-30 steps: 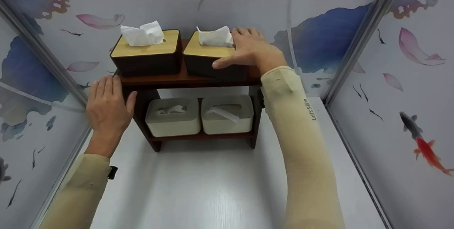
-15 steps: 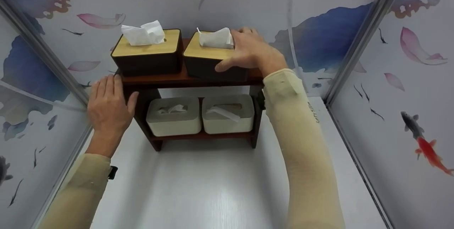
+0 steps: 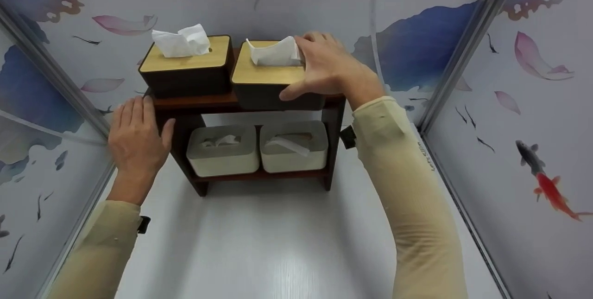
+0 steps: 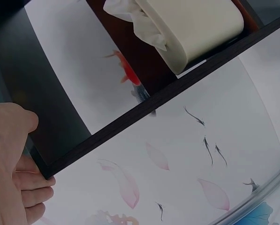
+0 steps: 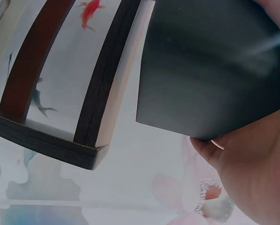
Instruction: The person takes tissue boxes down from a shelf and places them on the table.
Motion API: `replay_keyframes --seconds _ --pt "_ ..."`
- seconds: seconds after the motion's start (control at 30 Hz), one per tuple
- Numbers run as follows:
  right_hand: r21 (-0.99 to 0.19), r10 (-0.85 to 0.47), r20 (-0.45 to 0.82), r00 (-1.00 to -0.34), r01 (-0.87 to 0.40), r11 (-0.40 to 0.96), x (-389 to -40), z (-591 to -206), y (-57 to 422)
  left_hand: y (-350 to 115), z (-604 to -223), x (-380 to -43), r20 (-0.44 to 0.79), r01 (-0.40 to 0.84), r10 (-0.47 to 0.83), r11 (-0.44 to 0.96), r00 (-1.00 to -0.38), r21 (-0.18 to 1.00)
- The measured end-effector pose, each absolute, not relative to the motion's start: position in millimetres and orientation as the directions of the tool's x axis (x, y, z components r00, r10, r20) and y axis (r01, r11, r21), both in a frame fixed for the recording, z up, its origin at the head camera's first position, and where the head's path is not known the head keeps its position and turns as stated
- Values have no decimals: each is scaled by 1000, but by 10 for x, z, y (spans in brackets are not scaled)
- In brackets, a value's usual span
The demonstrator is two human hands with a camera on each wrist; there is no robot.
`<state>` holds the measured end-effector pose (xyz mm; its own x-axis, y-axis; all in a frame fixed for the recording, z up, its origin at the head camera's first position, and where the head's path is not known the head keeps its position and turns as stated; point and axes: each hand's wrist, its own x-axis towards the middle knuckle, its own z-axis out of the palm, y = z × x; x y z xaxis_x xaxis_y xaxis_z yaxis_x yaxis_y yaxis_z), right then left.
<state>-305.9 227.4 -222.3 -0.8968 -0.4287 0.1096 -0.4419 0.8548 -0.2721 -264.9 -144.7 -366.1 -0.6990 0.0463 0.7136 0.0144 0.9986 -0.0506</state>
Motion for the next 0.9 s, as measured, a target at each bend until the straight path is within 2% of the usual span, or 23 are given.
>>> replay_keyframes --seconds 0.2,0.9 --pt "-260 -472 139 -871 -492 831 -2902 -2250 2317 -1430 -3650 -2638 697 9 41 999 -716 -50" --pt "-187 -575 233 -784 -616 765 -2422 -2505 2360 -1416 -3652 -2639 708 -6 38 998 -705 -60"
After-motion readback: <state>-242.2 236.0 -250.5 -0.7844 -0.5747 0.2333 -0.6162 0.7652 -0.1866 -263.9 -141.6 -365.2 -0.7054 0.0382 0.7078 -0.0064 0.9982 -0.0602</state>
